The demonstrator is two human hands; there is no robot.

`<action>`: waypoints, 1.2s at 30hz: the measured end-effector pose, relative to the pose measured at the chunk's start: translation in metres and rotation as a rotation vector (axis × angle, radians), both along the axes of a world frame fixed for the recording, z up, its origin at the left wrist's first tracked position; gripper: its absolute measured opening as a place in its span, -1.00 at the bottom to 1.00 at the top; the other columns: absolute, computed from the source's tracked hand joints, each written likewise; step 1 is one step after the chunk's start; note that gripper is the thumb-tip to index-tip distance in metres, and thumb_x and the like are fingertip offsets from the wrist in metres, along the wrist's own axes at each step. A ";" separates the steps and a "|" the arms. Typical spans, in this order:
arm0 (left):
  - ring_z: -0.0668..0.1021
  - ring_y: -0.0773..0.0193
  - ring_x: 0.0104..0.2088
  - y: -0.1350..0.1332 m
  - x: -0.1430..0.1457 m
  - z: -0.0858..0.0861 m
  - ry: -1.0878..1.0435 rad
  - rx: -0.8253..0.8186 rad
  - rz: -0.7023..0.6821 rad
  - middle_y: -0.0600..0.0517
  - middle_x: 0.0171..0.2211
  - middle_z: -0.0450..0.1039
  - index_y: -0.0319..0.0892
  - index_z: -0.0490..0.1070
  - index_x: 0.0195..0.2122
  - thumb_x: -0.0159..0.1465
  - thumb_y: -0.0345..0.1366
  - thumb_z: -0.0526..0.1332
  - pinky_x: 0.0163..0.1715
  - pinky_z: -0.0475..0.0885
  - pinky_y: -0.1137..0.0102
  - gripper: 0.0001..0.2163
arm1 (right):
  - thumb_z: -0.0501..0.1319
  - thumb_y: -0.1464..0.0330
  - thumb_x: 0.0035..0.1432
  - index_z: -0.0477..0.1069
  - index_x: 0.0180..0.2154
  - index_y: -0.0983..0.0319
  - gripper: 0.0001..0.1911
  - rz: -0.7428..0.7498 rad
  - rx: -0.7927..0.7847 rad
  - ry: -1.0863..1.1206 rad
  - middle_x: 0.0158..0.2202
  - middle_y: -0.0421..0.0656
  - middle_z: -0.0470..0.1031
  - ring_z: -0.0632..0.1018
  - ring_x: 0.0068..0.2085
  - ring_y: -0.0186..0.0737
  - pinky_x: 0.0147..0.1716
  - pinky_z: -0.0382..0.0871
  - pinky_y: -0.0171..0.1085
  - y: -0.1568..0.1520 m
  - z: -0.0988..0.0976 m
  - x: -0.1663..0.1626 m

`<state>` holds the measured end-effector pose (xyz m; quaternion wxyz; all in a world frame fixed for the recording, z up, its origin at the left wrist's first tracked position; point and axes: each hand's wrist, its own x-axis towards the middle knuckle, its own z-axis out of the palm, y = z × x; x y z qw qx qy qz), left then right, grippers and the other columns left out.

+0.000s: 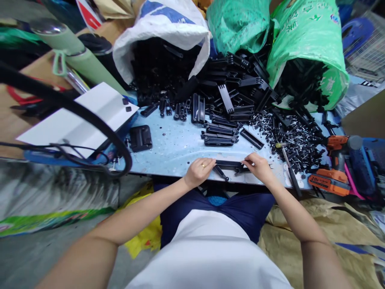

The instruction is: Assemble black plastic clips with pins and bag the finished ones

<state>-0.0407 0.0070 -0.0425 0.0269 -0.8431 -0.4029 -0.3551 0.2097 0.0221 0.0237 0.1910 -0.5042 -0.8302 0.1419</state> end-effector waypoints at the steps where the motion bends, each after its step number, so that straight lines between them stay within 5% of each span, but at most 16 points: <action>1: 0.56 0.22 -0.32 0.002 -0.001 0.000 0.000 -0.008 -0.025 -0.10 -0.40 0.52 -0.21 0.40 -0.22 0.30 -0.40 -0.01 -0.37 0.47 0.31 -0.80 | 0.05 0.22 0.22 0.36 -0.44 0.20 -0.74 0.026 0.020 -0.050 -0.46 -0.17 0.41 0.44 -0.46 -0.32 -0.47 0.30 -0.36 -0.001 0.000 -0.001; 6: 0.56 0.24 -0.30 0.007 -0.006 0.000 0.045 -0.002 -0.109 -0.10 -0.36 0.53 -0.21 0.41 -0.25 0.29 -0.45 -0.03 -0.36 0.45 0.32 -0.79 | -0.02 0.24 0.26 0.42 -0.34 0.20 -0.70 0.096 0.133 -0.069 -0.36 -0.10 0.47 0.50 -0.33 -0.26 -0.37 0.36 -0.32 -0.010 -0.005 0.001; 10: 0.54 0.17 -0.23 0.002 -0.002 0.007 0.104 -0.063 -0.006 -0.10 -0.32 0.53 -0.19 0.42 -0.22 0.29 -0.39 -0.01 -0.27 0.40 0.22 -0.79 | 0.04 0.18 0.22 0.42 -0.15 0.19 -0.69 0.096 0.158 0.043 -0.24 -0.06 0.50 0.51 -0.21 -0.20 -0.24 0.42 -0.23 -0.015 -0.027 0.013; 14: 0.43 0.04 -0.02 -0.004 0.030 0.019 0.161 -0.156 0.017 -0.17 -0.11 0.45 -0.21 0.36 -0.09 0.27 -0.26 0.04 -0.02 0.22 0.07 -0.75 | 0.09 0.12 0.17 0.37 -0.05 0.21 -0.60 0.132 0.134 0.079 -0.22 -0.03 0.50 0.52 -0.22 -0.18 -0.25 0.43 -0.19 -0.021 -0.049 0.021; 17: 0.43 0.00 -0.06 0.000 0.059 0.026 0.249 -0.304 -0.099 -0.23 -0.10 0.42 -0.30 0.30 -0.03 0.22 -0.13 0.11 -0.07 0.25 0.12 -0.62 | 0.08 0.14 0.19 0.34 0.00 0.23 -0.58 0.111 0.154 0.061 -0.26 -0.04 0.51 0.51 -0.26 -0.18 -0.28 0.41 -0.19 -0.025 -0.057 0.023; 22: 0.45 0.01 -0.17 0.012 0.076 0.027 0.303 -0.445 -0.165 -0.21 -0.24 0.42 -0.33 0.32 -0.16 0.11 0.06 0.17 -0.22 0.30 0.22 -0.50 | 0.06 0.18 0.22 0.32 0.02 0.23 -0.60 0.247 0.223 0.019 -0.37 -0.09 0.49 0.49 -0.34 -0.22 -0.35 0.38 -0.24 -0.015 -0.057 0.030; 31: 0.44 0.07 -0.17 0.005 0.078 0.027 0.345 -0.432 -0.083 -0.18 -0.23 0.41 -0.31 0.31 -0.17 0.18 -0.04 0.17 -0.23 0.30 0.28 -0.61 | -0.01 0.23 0.27 0.24 0.07 0.23 -0.62 0.475 0.251 -0.078 -0.44 -0.13 0.45 0.45 -0.39 -0.27 -0.41 0.31 -0.30 0.001 -0.050 0.039; 36: 0.47 0.06 -0.19 0.001 0.075 0.035 0.491 -0.331 -0.050 -0.25 -0.20 0.43 -0.40 0.28 -0.05 0.24 -0.11 0.11 -0.28 0.31 0.29 -0.58 | -0.04 0.01 0.19 0.39 -0.12 0.30 -0.47 0.283 0.248 -0.388 -0.34 -0.02 0.48 0.46 -0.33 -0.18 -0.38 0.27 -0.26 0.002 -0.037 0.042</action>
